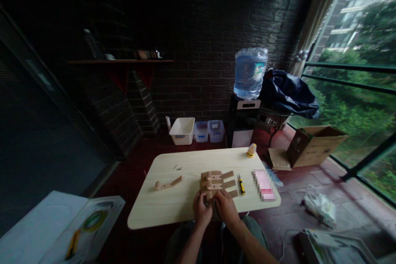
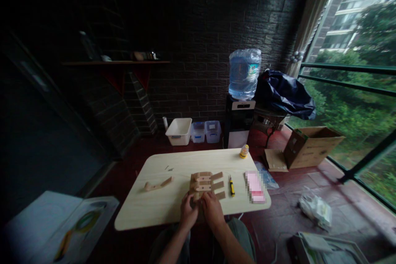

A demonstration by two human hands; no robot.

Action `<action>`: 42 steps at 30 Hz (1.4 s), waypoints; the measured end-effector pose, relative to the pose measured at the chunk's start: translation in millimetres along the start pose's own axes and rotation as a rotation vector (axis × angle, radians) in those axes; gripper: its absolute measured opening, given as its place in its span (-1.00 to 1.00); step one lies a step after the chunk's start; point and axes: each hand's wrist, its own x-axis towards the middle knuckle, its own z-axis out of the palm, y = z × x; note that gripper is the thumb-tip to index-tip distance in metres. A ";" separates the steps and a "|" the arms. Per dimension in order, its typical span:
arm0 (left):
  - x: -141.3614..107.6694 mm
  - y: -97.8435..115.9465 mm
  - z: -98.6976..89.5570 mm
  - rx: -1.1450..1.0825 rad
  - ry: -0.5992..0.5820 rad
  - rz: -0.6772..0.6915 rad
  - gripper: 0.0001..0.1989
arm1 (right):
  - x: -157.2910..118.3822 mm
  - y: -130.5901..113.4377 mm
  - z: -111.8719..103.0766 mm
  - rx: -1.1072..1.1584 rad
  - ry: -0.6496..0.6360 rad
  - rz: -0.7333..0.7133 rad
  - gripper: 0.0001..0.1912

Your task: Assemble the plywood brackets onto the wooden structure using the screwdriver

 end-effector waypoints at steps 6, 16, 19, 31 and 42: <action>1.9 -1.5 3.1 -0.030 -0.009 0.015 -0.76 | 0.3 1.2 0.9 -0.026 -0.005 -0.005 -0.79; -4.4 13.5 -7.4 -0.022 -0.022 -0.015 -0.77 | -1.3 -0.4 -4.7 0.032 -0.058 -0.011 -0.78; -4.7 11.2 -6.8 -0.012 -0.013 -0.001 -0.78 | 0.8 -2.1 -7.0 0.014 -0.089 -0.021 -0.77; -3.5 6.1 -3.4 -0.004 0.007 0.072 -0.79 | 11.4 -9.8 -21.2 -0.207 -0.240 -0.083 -0.80; -4.7 9.1 -2.4 0.008 0.002 0.057 -0.77 | 12.6 -4.0 -27.0 -0.269 -0.281 -0.075 -0.79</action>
